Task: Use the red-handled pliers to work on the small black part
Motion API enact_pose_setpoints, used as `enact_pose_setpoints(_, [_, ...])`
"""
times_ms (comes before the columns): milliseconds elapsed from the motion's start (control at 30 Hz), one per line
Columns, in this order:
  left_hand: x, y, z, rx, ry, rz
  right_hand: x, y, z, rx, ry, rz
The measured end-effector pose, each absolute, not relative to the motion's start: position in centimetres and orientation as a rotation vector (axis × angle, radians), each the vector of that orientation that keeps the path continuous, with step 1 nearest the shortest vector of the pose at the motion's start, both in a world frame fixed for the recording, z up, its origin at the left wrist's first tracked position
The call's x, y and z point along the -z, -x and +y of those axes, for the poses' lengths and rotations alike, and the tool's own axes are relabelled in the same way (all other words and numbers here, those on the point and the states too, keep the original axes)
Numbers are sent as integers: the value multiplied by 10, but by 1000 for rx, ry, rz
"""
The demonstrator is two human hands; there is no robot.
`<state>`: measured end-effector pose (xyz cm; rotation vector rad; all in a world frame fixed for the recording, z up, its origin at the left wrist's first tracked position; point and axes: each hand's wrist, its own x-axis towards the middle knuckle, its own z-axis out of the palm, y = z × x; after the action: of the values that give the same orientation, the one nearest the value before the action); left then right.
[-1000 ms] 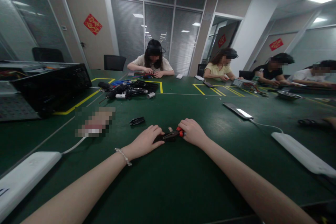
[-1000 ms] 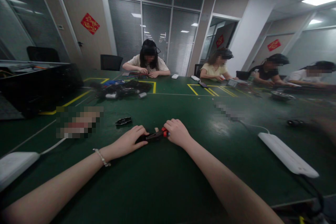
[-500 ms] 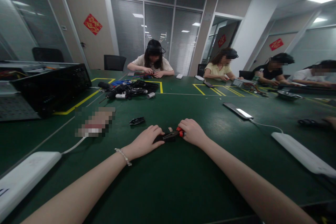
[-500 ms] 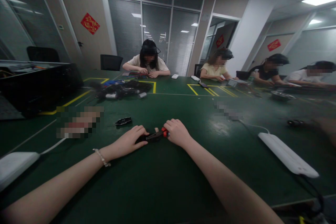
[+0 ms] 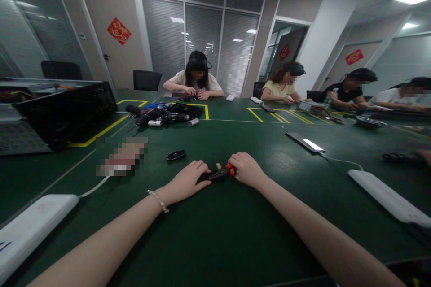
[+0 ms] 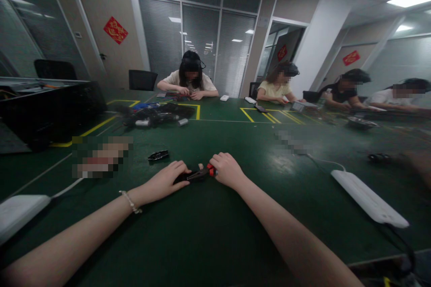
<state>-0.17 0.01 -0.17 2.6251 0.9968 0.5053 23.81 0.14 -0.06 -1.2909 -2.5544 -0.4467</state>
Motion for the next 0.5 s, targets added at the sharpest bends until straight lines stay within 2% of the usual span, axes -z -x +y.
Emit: enact_pose_setpoints(500, [0,2,-1,-482,-2617,1014,1,-238,2,445,1287,-2537])
